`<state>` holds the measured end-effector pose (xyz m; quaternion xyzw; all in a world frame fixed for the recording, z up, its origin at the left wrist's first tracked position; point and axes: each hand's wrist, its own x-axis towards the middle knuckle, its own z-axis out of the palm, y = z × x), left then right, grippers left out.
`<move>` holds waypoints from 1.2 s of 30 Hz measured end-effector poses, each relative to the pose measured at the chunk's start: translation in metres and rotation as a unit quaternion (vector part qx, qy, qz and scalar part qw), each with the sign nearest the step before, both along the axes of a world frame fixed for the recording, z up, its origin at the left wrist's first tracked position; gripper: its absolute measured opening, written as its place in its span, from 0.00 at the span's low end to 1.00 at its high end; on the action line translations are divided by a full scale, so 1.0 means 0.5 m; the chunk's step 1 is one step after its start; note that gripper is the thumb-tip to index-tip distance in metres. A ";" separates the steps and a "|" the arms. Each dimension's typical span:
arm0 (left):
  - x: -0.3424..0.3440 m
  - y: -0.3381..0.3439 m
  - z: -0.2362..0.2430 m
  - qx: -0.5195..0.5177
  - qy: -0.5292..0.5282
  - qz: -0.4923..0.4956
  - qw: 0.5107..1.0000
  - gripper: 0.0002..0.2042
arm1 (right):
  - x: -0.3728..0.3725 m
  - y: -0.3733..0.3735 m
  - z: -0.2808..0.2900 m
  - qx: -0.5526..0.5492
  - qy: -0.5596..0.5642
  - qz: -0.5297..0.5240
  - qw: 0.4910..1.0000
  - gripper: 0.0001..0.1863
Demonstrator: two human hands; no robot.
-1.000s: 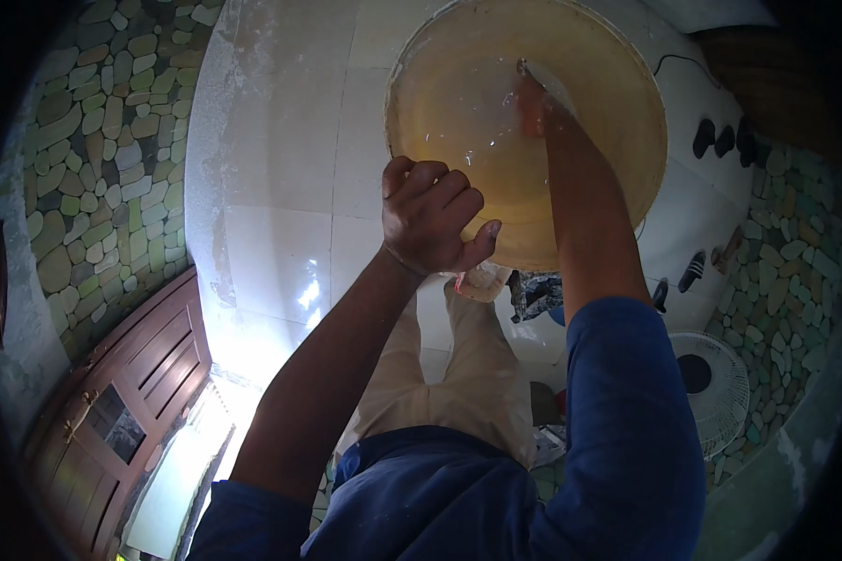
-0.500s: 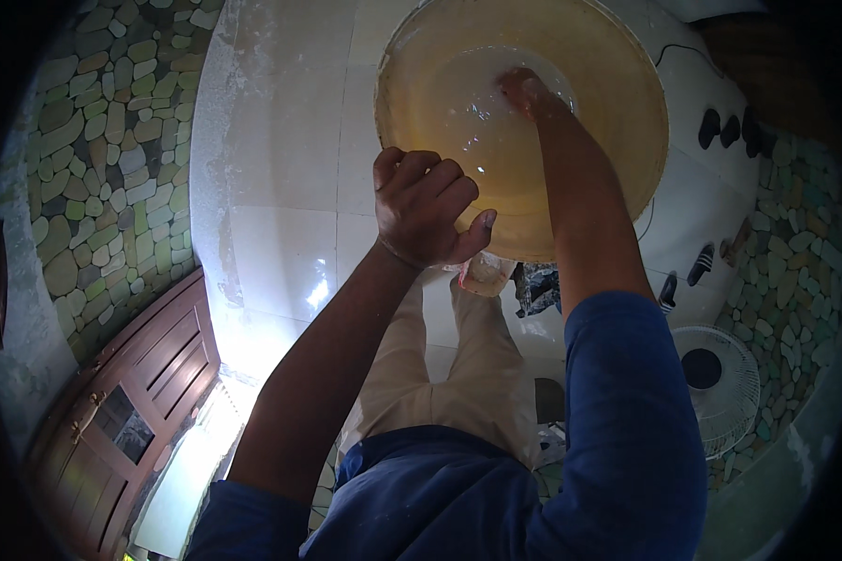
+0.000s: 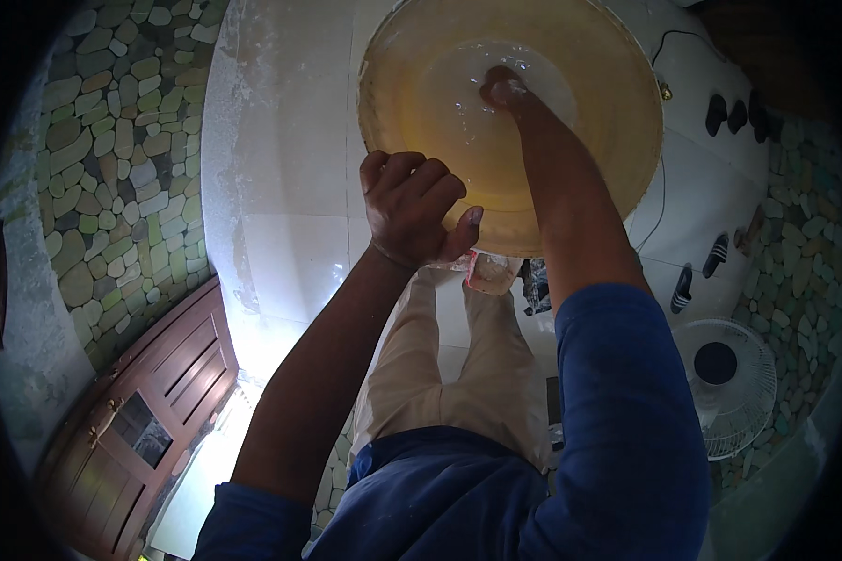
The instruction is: The recorder mixes putty in a bucket and then uses a scraper to apply the putty to a wall for repair.
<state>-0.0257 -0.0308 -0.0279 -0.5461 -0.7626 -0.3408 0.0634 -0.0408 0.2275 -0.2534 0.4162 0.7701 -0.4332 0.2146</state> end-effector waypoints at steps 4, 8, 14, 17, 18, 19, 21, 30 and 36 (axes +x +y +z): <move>0.003 0.002 0.002 0.001 0.006 0.001 1.000 0.14 | 0.012 0.009 -0.001 -0.035 0.044 -0.010 0.998 0.22; 0.001 0.001 0.005 -0.007 0.013 -0.001 1.000 0.13 | 0.008 0.014 0.016 -0.148 0.174 0.001 0.974 0.24; 0.005 0.008 0.008 -0.019 0.022 -0.005 1.000 0.13 | 0.010 0.001 -0.017 0.100 0.051 -0.033 0.993 0.14; 0.006 0.008 0.013 -0.034 0.030 -0.004 0.999 0.13 | 0.012 0.012 -0.074 0.216 0.149 0.089 0.961 0.13; 0.006 0.009 0.015 -0.047 0.029 -0.004 0.998 0.13 | 0.005 0.013 -0.090 0.235 0.199 0.072 0.948 0.09; 0.006 0.009 0.017 -0.044 0.038 -0.008 0.998 0.13 | 0.008 0.018 -0.099 0.245 0.226 0.058 0.941 0.08; 0.005 0.010 0.021 -0.063 0.034 -0.013 0.997 0.12 | 0.005 0.022 -0.094 0.143 0.261 -0.010 0.955 0.06; 0.000 0.016 0.030 -0.073 0.033 -0.025 0.996 0.10 | 0.048 0.020 0.160 -0.572 0.252 -0.405 0.667 0.10; -0.005 0.026 0.051 -0.066 0.018 -0.042 0.997 0.07 | 0.075 0.005 0.225 -0.690 0.310 -0.382 0.531 0.12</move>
